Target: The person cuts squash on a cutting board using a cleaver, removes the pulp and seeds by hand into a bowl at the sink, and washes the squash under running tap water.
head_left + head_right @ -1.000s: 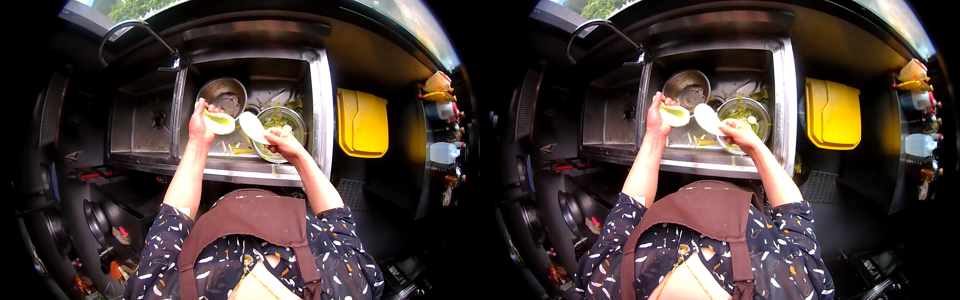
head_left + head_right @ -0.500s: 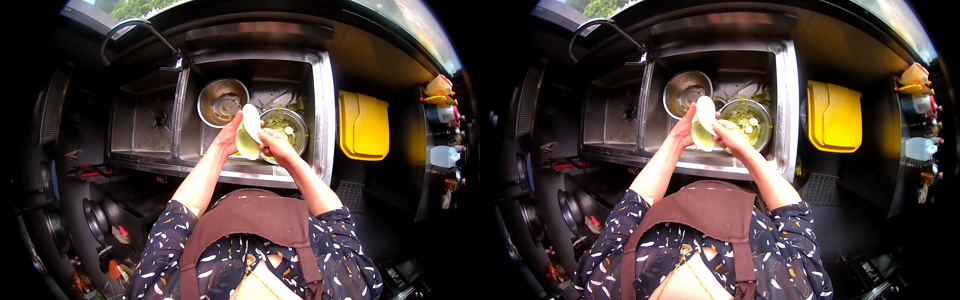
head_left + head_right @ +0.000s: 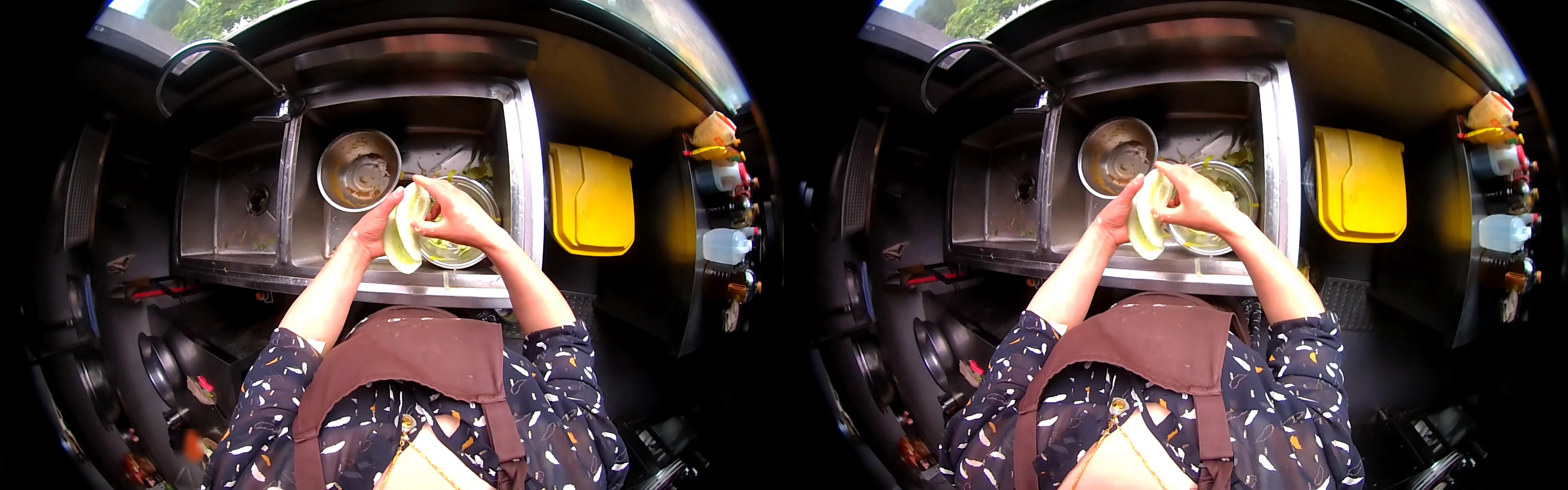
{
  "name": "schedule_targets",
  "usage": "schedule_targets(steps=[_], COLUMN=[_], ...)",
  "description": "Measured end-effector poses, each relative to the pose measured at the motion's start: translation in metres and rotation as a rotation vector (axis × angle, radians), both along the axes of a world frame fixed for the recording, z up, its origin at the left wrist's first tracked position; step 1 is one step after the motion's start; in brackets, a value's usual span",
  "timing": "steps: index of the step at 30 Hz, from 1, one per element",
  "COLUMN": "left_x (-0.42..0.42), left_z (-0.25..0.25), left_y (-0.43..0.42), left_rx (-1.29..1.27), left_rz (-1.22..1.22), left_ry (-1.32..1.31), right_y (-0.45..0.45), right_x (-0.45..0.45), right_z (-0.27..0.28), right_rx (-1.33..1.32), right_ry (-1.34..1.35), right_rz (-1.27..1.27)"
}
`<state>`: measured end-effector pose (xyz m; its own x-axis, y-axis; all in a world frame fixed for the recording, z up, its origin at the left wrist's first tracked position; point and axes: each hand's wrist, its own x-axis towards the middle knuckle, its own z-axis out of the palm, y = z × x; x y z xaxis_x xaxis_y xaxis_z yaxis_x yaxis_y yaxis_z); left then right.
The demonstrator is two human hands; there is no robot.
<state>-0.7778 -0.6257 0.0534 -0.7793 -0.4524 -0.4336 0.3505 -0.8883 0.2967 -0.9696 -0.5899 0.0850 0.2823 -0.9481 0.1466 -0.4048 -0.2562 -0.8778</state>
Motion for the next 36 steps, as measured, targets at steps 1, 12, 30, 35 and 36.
schedule_targets(steps=[1,12,30,35,36], left_x=[-0.004,-0.002,-0.013,-0.019,-0.018], left_z=[0.003,-0.033,-0.05,-0.029,-0.031], left_y=[0.002,0.001,-0.008,-0.01,-0.01], left_rx=[0.029,0.06,0.082,-0.037,-0.036], left_rz=[0.017,-0.004,-0.034,0.04,0.036], left_ry=[-0.042,-0.261,-0.363,-0.343,-0.345], right_y=[-0.002,-0.011,-0.021,-0.017,-0.017], right_x=[0.0,0.011,0.001,0.001,0.005], right_z=[-0.003,-0.035,-0.092,-0.096,-0.095], right_rx=[0.033,0.168,0.525,0.619,0.425], right_ry=[0.066,0.241,-0.133,-0.241,-0.14], right_rz=[0.013,0.008,-0.18,-0.006,0.012])
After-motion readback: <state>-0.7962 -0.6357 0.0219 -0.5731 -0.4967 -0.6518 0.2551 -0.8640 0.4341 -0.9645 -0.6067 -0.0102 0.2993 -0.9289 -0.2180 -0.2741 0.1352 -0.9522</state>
